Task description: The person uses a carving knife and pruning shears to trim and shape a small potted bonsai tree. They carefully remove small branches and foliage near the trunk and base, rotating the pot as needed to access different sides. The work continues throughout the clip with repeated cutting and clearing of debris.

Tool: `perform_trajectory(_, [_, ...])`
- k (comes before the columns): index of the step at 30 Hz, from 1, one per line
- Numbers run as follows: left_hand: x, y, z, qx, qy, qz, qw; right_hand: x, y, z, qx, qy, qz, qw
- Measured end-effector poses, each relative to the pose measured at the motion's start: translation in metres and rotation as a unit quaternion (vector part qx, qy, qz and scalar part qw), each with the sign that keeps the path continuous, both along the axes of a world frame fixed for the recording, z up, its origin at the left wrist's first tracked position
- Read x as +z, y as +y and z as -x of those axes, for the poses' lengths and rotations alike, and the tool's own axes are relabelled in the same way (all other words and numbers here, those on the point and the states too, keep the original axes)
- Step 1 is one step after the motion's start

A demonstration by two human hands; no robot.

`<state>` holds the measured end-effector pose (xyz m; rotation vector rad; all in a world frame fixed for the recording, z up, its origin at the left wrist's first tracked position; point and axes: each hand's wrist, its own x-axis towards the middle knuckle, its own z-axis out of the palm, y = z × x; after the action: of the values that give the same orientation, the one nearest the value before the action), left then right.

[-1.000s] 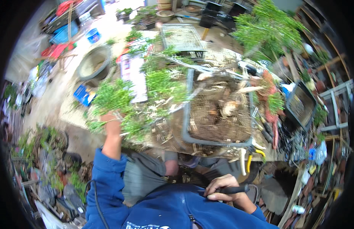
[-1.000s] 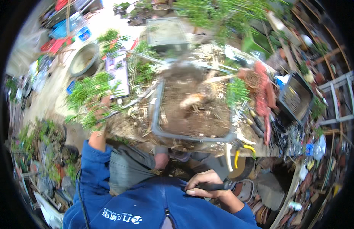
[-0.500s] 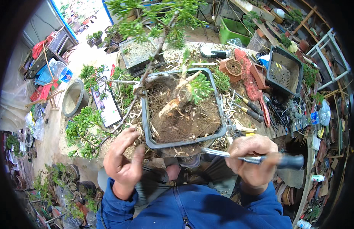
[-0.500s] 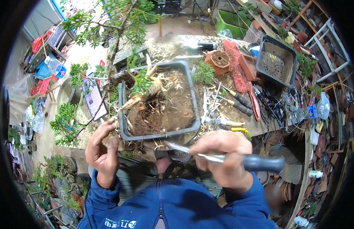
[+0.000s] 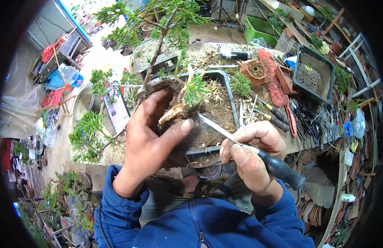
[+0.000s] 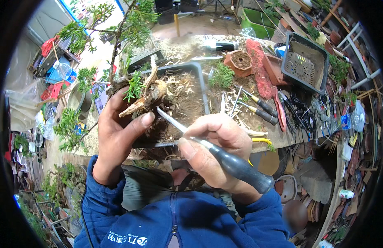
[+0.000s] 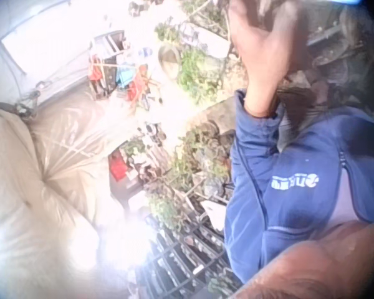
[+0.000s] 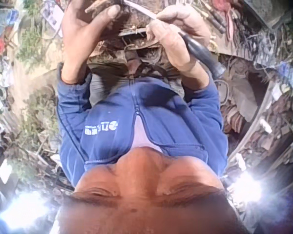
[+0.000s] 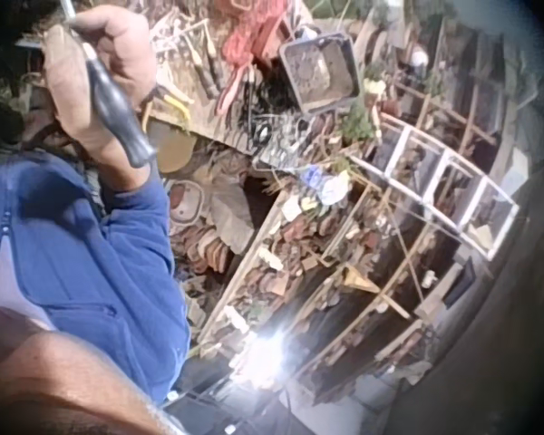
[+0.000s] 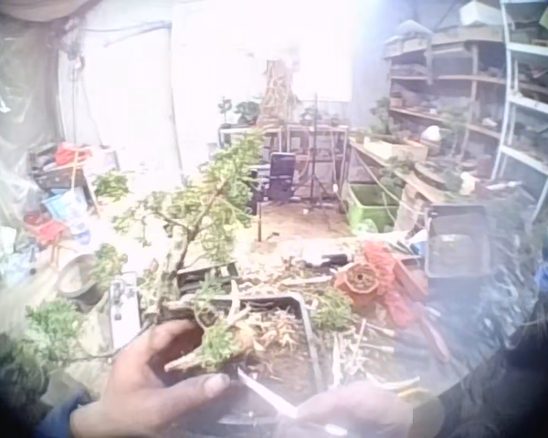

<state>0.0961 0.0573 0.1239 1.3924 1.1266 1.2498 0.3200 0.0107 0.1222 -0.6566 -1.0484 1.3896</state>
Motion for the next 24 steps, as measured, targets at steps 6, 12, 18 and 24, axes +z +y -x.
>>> perform_trajectory(6, [0.010,0.010,-0.010,-0.014,0.020,0.033,0.999,-0.003,0.015,-0.004,0.015,-0.044,-0.068,0.997])
perform_trajectory(12, [0.004,0.025,-0.003,-0.048,-0.017,0.075,0.996,0.001,0.018,-0.003,-0.053,-0.097,-0.060,0.992])
perform_trajectory(18, [-0.004,0.017,-0.019,-0.030,-0.126,0.069,0.989,0.007,0.028,-0.017,0.008,-0.019,-0.118,0.993])
perform_trajectory(24, [-0.012,0.005,-0.043,0.065,-0.076,0.002,0.995,0.021,0.041,-0.024,0.059,0.025,-0.076,0.995])
